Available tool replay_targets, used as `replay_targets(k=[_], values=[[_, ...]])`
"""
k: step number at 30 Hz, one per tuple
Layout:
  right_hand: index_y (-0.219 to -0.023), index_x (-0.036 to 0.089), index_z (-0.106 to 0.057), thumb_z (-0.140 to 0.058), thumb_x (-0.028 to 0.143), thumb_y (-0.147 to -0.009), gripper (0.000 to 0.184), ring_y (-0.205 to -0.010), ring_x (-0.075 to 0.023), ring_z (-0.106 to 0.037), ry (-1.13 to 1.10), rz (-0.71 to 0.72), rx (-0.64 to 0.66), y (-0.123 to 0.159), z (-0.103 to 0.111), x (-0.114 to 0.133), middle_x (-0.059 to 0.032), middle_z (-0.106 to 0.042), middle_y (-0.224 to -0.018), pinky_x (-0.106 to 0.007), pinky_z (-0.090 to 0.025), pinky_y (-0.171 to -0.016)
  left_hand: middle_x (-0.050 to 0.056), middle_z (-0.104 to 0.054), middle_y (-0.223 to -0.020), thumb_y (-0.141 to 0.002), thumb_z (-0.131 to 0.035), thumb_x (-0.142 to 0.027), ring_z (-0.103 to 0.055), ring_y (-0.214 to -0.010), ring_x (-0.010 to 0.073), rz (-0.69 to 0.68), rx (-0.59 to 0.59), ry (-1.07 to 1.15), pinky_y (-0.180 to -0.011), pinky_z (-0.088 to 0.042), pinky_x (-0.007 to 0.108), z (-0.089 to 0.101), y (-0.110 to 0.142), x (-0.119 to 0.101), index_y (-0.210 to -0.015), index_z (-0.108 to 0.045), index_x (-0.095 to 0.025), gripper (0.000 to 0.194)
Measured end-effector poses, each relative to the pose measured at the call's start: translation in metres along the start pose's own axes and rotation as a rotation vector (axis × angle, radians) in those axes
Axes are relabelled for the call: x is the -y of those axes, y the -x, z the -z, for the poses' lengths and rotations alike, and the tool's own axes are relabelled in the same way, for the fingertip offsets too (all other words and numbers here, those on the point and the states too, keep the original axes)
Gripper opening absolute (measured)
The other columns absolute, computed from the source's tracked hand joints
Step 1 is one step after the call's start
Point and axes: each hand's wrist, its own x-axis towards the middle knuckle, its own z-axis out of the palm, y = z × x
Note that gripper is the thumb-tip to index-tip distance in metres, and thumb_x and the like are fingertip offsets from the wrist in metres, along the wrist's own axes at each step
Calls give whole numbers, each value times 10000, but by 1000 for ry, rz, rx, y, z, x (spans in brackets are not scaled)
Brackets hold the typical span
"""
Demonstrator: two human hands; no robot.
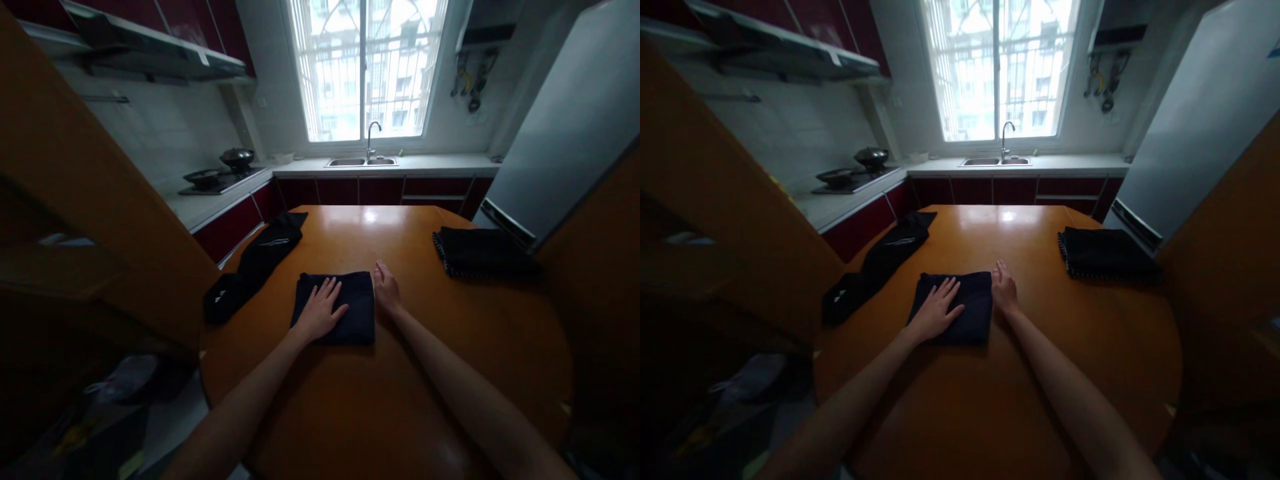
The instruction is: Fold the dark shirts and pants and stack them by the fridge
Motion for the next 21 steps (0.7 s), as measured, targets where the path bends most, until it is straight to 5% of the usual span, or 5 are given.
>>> replay_targets(k=[5,9,13,17,21], values=[[-1468,143,-489,-389,425,-971,580,-1513,-213,-224,-19,272,231,28,-5,19,-116,-362,-1595,-443,-165,-1229,93,-203,-1653,-1039,-280,-514,-124,-1536,284,218,-21,-25,-1209,-128,585,2,-10,30,-1571,-303,-217,610],[-1541,176,-367,-455,437,-950,652,-1537,-239,-113,201,226,481,37,-7,25,-103,-226,-1648,-519,-81,-1224,92,-191,-1658,-1040,-286,-487,-144,-1533,274,278,-40,0,-1198,-182,578,-5,-9,42,-1577,-279,-226,598],[-1558,116,-311,-393,436,-986,660,-1536,-264,-108,409,89,424,17,1,14,-131,-200,-1651,-523,-21,-1221,101,-219,-1651,-1030,-317,-485,-159,-1530,281,256,-60,-6,-1196,-194,575,-9,-10,43,-1571,-295,-230,599],[-1494,57,-419,-296,412,-1018,607,-1505,-269,-240,379,-23,261,3,14,0,-186,-345,-1590,-507,-93,-1221,109,-238,-1645,-1026,-322,-485,-175,-1526,291,240,-80,-19,-1191,-203,572,-12,-11,46,-1571,-296,-237,599],[-1523,125,-394,-225,419,-1023,604,-1475,-220,-324,104,144,221,37,32,0,-148,-408,-1565,-446,-258,-1198,100,-232,-1649,-1026,-318,-489,-168,-1528,286,242,-64,-29,-1196,-200,558,-12,-11,46,-1572,-290,-231,605]])
